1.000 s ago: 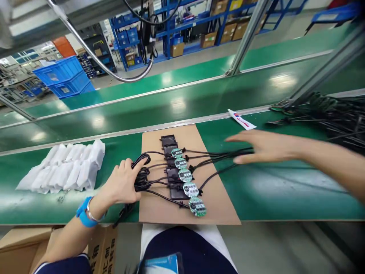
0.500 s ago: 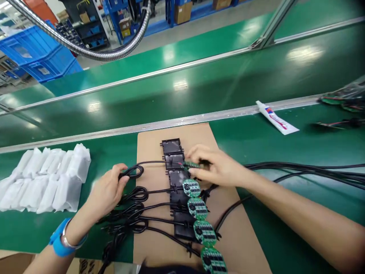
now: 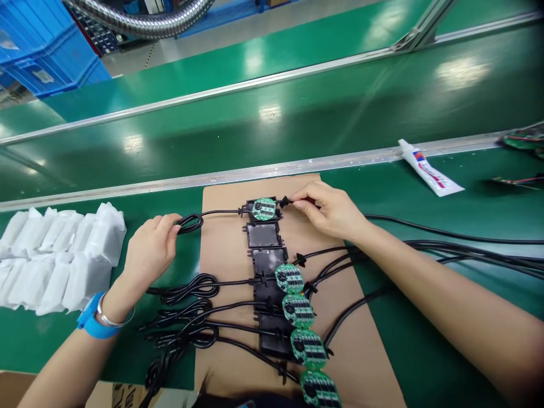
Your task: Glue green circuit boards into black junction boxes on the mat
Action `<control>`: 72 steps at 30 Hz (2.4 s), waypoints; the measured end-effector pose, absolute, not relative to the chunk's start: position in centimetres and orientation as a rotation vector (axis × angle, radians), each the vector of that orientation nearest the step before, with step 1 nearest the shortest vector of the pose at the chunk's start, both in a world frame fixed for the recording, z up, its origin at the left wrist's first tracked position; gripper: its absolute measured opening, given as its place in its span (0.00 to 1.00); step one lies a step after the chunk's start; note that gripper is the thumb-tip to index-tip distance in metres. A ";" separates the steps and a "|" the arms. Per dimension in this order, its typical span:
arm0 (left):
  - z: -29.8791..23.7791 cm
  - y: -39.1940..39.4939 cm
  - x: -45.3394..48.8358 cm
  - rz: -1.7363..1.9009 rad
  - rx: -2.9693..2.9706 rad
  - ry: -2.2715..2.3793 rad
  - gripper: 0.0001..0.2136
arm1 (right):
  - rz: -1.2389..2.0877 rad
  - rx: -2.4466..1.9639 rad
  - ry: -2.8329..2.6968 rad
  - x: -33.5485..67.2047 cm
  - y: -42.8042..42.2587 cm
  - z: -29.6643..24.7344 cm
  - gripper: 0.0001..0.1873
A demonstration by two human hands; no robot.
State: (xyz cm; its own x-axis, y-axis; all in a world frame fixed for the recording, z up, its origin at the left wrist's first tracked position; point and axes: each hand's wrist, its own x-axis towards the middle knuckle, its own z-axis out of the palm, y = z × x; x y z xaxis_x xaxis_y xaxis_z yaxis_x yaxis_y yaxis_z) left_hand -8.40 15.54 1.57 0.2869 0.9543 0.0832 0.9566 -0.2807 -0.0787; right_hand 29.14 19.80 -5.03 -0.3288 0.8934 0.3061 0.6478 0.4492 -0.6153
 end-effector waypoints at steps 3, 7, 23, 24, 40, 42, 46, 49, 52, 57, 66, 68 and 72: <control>1.1 15.7 -8.1 0.106 -2.440 -1.734 0.18 | 0.450 -1.286 -2.151 29.6 20.1 -5.7 0.11; 0.8 15.7 -7.6 0.126 -2.429 -1.734 0.18 | 0.286 -1.241 -2.199 29.5 19.3 -5.5 0.11; 2.2 12.0 -4.2 -0.229 -3.091 -1.652 0.10 | 0.905 -0.959 -2.176 28.1 12.2 -1.8 0.14; 2.2 12.6 -4.2 -0.264 -3.009 -1.646 0.11 | 0.941 -1.016 -2.158 28.3 12.8 -1.8 0.17; 1.3 13.7 -4.1 0.200 -2.535 -1.397 0.13 | 0.380 -1.000 -2.266 28.2 15.6 -5.5 0.13; 1.8 12.8 -3.8 0.134 -2.577 -1.405 0.14 | 0.285 -1.040 -2.250 28.1 14.8 -4.7 0.12; 2.4 9.4 -2.4 -0.018 -3.003 -1.407 0.13 | 0.468 -1.011 -2.349 27.8 11.1 -2.4 0.08; 1.7 7.4 -1.5 0.023 -3.185 -1.385 0.09 | 0.714 -1.028 -2.466 27.5 8.3 -1.4 0.12; 0.7 6.7 -1.4 -0.010 -3.202 -1.398 0.08 | 0.778 -1.068 -2.456 27.3 7.1 -1.3 0.14; -0.1 6.6 -1.7 -0.071 -3.239 -1.391 0.09 | 0.851 -1.016 -2.423 27.2 6.5 -2.0 0.15; 3.0 8.0 -2.9 -0.197 -3.024 -1.382 0.13 | 0.860 -0.951 -2.275 27.7 7.2 -1.2 0.17; 3.6 9.0 -3.1 -0.096 -2.849 -1.428 0.13 | 0.826 -1.043 -2.236 28.2 8.4 -1.5 0.21; 2.1 11.2 -2.6 0.261 -2.674 -1.441 0.11 | 0.602 -1.080 -2.316 28.4 9.8 -3.8 0.06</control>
